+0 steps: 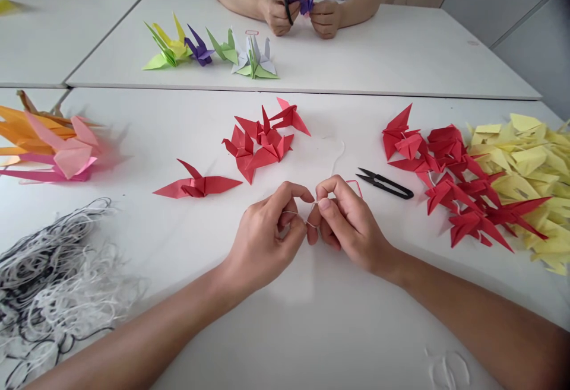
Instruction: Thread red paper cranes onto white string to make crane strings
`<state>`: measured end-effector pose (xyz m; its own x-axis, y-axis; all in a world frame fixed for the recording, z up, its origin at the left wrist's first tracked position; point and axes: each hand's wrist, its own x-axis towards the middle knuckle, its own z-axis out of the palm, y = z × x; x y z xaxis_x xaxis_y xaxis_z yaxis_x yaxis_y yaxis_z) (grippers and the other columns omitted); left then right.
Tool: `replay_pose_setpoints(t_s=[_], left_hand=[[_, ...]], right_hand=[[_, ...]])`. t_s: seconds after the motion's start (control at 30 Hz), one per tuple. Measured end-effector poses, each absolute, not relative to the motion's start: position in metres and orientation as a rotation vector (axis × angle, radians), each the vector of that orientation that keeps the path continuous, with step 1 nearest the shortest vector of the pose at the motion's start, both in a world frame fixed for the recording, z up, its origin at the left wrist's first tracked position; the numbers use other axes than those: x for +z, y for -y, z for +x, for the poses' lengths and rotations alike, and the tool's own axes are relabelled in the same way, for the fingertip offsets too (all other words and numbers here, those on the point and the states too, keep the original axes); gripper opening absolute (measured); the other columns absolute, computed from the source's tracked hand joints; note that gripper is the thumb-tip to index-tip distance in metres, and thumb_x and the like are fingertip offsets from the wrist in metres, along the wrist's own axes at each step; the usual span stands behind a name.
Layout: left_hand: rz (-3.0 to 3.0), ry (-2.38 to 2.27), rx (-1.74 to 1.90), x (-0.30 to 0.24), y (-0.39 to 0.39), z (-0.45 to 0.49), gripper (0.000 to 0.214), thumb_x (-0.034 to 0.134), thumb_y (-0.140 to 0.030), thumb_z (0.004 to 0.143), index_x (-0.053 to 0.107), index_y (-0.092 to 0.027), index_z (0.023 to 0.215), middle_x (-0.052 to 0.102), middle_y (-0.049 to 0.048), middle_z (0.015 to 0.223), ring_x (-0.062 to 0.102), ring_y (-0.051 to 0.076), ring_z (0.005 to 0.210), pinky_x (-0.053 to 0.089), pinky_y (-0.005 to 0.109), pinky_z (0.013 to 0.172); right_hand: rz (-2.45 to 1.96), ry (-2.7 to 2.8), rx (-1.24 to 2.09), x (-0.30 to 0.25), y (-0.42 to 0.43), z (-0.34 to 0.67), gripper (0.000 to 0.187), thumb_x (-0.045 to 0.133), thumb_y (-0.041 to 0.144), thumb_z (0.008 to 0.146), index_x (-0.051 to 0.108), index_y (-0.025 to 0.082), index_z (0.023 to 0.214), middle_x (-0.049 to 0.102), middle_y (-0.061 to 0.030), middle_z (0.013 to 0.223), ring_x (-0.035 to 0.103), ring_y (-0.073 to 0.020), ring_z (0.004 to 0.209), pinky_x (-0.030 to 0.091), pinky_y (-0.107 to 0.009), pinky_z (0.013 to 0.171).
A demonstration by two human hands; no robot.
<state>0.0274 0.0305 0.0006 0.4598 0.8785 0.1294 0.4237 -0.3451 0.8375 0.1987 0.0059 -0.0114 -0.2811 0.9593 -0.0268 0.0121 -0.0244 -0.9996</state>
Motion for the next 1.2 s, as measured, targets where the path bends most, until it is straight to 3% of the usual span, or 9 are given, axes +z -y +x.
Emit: replay_pose_setpoints(t_s=[0.17, 0.43, 0.6, 0.67, 0.87, 1.2], left_hand=[[1.911, -1.138, 0.741, 0.002, -0.032, 0.028, 0.017, 0.046, -0.006, 0.084, 0.053, -0.021, 0.088, 0.025, -0.0104, 0.053, 0.027, 0.006, 0.045, 0.029, 0.017, 0.043], [1.735, -0.997, 0.693, 0.002, -0.031, 0.028, 0.023, 0.046, -0.004, 0.083, 0.058, -0.021, 0.091, 0.044, -0.0100, 0.054, 0.037, 0.006, 0.045, 0.043, 0.019, 0.050], [1.678, -1.014, 0.717, -0.003, -0.032, 0.028, 0.023, 0.048, -0.003, 0.081, 0.059, -0.022, 0.088, 0.033, -0.0099, 0.052, 0.047, 0.007, 0.048, 0.045, 0.020, 0.053], [1.676, -1.014, 0.696, -0.003, -0.032, 0.028, 0.022, 0.048, -0.003, 0.081, 0.058, -0.022, 0.085, 0.027, -0.0096, 0.053, 0.046, 0.007, 0.049, 0.044, 0.019, 0.052], [1.789, -1.039, 0.623, 0.001, -0.034, 0.026, 0.012, 0.051, -0.010, 0.085, 0.051, -0.020, 0.078, 0.023, -0.0088, 0.055, 0.022, 0.007, 0.050, 0.025, 0.019, 0.045], [1.605, -0.977, 0.640, 0.006, -0.038, 0.024, 0.020, 0.049, -0.029, 0.096, 0.054, -0.018, 0.079, 0.035, -0.0060, 0.057, 0.023, 0.007, 0.049, 0.019, 0.022, 0.043]], right_hand=[[-1.103, 1.433, 1.437, -0.012, -0.006, 0.199, 0.020, 0.038, 0.041, 0.104, 0.038, 0.025, 0.092, 0.061, 0.0058, 0.063, 0.038, -0.0069, 0.040, 0.031, -0.020, 0.039], [-1.163, 1.493, 1.389, -0.011, -0.006, 0.199, 0.021, 0.036, 0.042, 0.103, 0.038, 0.025, 0.093, 0.057, 0.0069, 0.058, 0.039, -0.0077, 0.039, 0.030, -0.020, 0.039], [-1.173, 1.506, 1.394, -0.011, -0.007, 0.199, 0.020, 0.034, 0.041, 0.104, 0.037, 0.024, 0.094, 0.058, 0.0073, 0.056, 0.044, -0.0086, 0.039, 0.035, -0.021, 0.042], [-1.168, 1.513, 1.406, -0.011, -0.007, 0.199, 0.019, 0.034, 0.041, 0.104, 0.037, 0.024, 0.094, 0.059, 0.0065, 0.058, 0.045, -0.0088, 0.040, 0.035, -0.021, 0.042], [-1.132, 1.525, 1.326, -0.014, -0.007, 0.200, 0.019, 0.040, 0.039, 0.103, 0.041, 0.023, 0.092, 0.047, 0.0043, 0.069, 0.036, -0.0094, 0.052, 0.029, -0.023, 0.045], [-1.022, 1.633, 1.165, -0.009, -0.011, 0.198, 0.017, 0.044, 0.029, 0.101, 0.046, 0.021, 0.086, 0.043, -0.0001, 0.082, 0.038, -0.0122, 0.065, 0.033, -0.027, 0.058]])
